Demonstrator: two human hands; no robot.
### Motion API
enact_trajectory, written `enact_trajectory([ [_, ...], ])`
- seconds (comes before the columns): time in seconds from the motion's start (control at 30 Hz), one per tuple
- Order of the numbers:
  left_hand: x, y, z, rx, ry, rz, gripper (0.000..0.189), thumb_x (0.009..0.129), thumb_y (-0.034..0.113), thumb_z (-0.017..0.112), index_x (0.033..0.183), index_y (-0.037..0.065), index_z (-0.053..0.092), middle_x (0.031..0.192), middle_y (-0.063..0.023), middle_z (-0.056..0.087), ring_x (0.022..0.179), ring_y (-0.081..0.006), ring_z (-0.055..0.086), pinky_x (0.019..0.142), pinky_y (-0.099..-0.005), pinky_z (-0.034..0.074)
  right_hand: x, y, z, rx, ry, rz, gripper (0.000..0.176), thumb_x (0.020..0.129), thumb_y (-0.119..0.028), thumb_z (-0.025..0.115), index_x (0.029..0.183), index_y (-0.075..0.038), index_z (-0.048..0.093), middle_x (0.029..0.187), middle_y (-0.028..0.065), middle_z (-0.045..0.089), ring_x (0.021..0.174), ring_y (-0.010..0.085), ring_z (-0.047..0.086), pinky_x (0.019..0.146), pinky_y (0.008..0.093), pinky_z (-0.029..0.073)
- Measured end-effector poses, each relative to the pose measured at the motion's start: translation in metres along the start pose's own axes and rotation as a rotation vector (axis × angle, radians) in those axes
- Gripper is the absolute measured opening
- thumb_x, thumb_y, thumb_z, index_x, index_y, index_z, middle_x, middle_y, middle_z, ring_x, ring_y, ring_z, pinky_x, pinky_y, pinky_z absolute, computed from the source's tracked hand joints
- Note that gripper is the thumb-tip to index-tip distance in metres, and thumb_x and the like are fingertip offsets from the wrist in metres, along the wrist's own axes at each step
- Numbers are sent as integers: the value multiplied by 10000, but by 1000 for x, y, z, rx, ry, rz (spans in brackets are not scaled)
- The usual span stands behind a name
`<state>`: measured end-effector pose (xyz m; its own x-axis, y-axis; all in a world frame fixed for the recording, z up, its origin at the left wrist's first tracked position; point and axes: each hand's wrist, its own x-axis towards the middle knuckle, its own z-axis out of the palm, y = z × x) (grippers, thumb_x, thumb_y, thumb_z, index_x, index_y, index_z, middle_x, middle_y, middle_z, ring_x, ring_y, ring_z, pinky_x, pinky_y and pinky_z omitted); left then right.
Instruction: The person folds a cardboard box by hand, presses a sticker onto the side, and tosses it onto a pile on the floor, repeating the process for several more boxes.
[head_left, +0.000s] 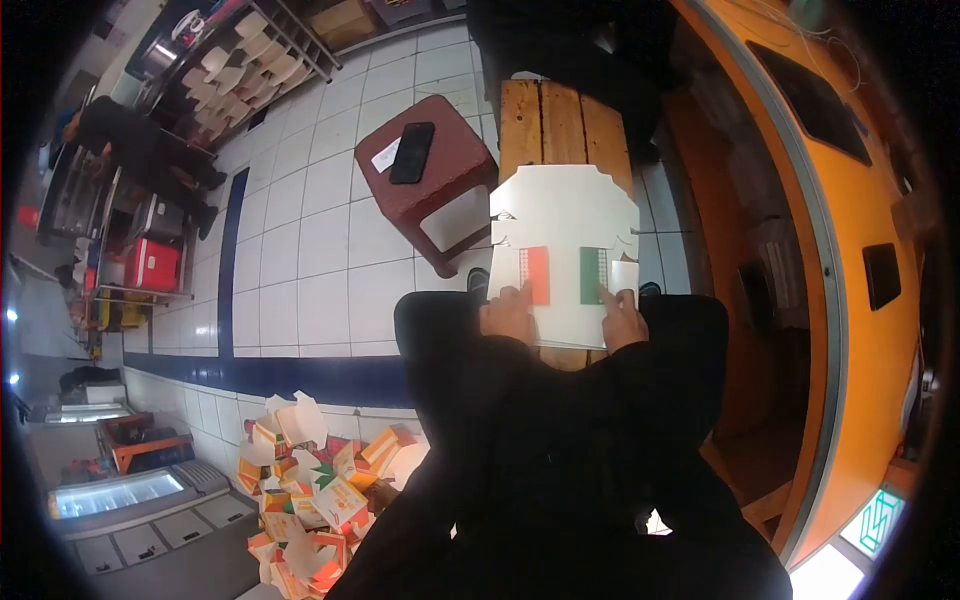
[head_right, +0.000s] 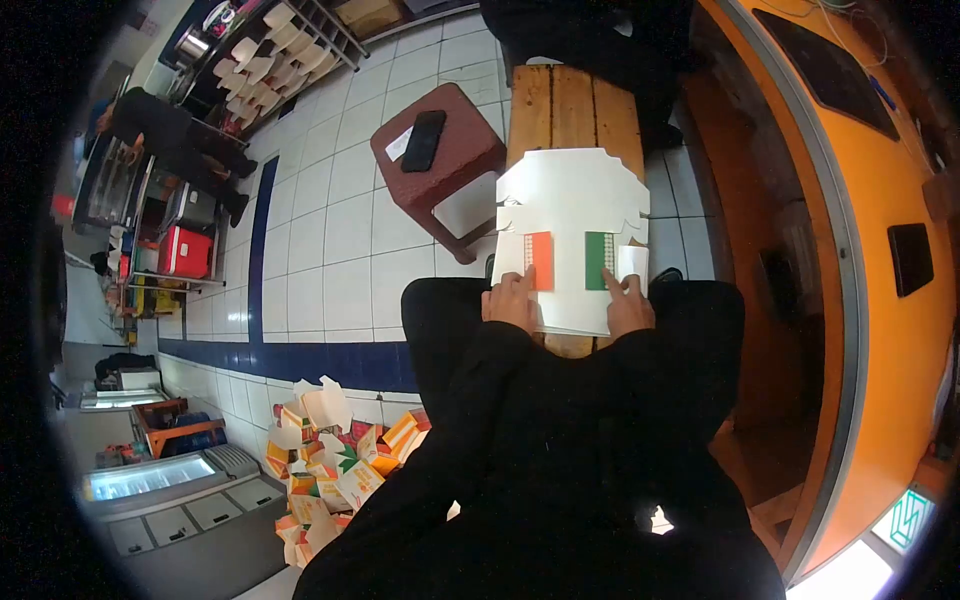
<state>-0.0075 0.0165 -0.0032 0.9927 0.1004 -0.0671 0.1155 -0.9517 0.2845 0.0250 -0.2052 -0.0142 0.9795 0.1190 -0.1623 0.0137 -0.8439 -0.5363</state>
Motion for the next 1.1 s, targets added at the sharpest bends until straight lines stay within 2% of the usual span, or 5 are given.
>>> enact_trajectory([
  [0.27, 11, 24, -9, -140, 501, 231, 358, 801, 175, 642, 1152, 109, 623, 1093, -83, 577, 979, -274, 554, 857, -438, 387, -1, 4, -5, -23, 12, -64, 522, 833, 13, 524, 1315, -182, 574, 1048, 142, 476, 863, 351, 619, 764, 451, 527],
  [0.43, 45, 70, 43, -671, 107, 3, 356, 893, 326, 632, 1085, 28, 654, 935, -177, 665, 807, -349, 647, 746, -429, 504, -6, 9, 0, -13, 35, -106, 597, 795, 51, 554, 1341, -193, 553, 1082, 150, 470, 890, 355, 608, 778, 439, 525],
  [0.6, 72, 71, 86, -1211, -159, -333, 263, 910, 205, 646, 1053, -15, 661, 913, -110, 684, 693, -192, 654, 555, -319, 563, -20, 24, 3, 352, 525, -125, 651, 740, 50, 680, 1350, -86, 498, 1153, 175, 468, 956, 278, 632, 787, 370, 554],
  [0.73, 63, 78, 54, -1397, -199, -424, 235, 916, 158, 646, 1066, -23, 653, 901, -82, 669, 706, -139, 630, 522, -280, 566, -30, 38, 11, 927, 254, 130, 547, 794, 20, 692, 1314, -50, 536, 1058, 151, 624, 937, 214, 654, 731, 302, 562],
  [1.1, 31, 99, 49, -893, -17, -38, 289, 896, 233, 607, 1101, 36, 661, 889, -210, 695, 837, -350, 691, 739, -405, 533, -39, -12, -12, 534, 390, -59, 172, 884, -107, 671, 1031, -24, 700, 955, 128, 683, 863, 243, 686, 730, 336, 547],
])
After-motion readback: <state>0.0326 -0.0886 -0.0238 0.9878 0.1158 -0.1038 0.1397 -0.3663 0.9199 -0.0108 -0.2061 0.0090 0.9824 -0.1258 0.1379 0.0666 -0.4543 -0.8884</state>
